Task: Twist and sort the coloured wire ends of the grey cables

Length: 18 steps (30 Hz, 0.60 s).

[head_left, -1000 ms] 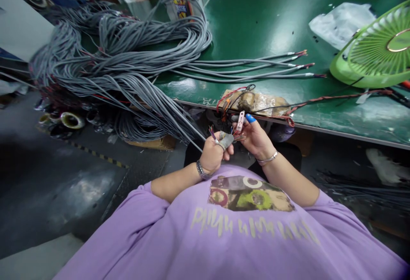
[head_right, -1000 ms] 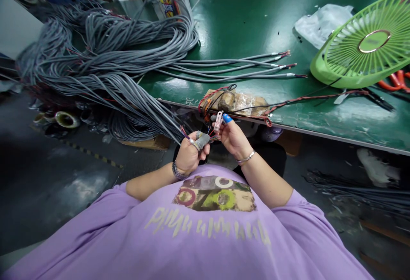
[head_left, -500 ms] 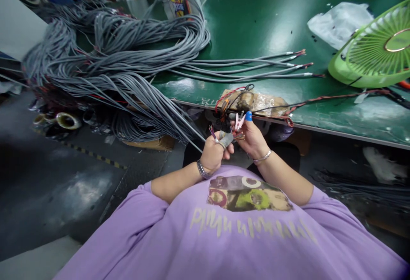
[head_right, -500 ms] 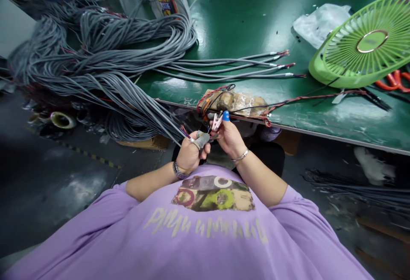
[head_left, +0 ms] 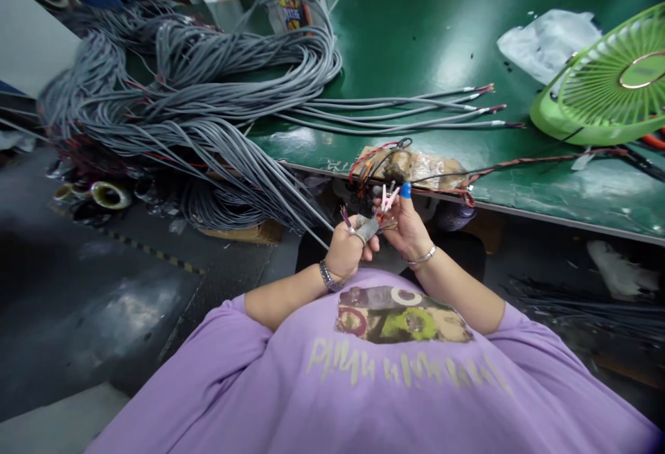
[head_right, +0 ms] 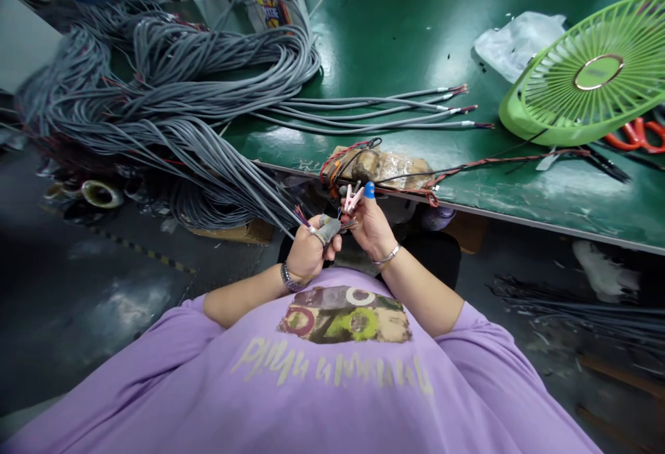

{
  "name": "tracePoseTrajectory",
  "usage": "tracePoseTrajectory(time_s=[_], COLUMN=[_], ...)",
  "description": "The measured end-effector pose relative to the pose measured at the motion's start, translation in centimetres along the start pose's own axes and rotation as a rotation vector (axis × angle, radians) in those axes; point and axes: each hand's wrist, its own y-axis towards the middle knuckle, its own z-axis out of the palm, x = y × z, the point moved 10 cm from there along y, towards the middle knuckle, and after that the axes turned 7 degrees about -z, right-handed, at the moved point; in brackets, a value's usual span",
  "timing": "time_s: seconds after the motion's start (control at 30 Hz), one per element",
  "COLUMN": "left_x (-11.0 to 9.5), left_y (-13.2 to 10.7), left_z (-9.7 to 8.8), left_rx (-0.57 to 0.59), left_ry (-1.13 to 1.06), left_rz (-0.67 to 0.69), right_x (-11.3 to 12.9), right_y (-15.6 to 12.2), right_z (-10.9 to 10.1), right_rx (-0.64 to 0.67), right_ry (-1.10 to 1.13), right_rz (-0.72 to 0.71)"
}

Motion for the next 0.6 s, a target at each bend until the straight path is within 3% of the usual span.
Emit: tracePoseTrajectory(time_s=[0.17, 0.37, 0.6], left_x=[0.1, 0.5, 0.8], left_y=[-0.6, -0.9, -1.0], left_z=[-0.5, -0.8, 0.4], left_rx=[0.005, 0.064, 0.169], left_ry=[0.041, 0.158, 0.233], left_rz=[0.024, 0.049, 0.025], right_x=[0.3, 0.1, 1.8], right_y=[-0.7, -2.7, -3.0], right_z=[-0.6, -1.2, -0.7], right_rx=[0.082, 0.371, 0.394], right_ry=[-0.046, -0.390, -0.608], right_rz=[0.048, 0.272, 0.156])
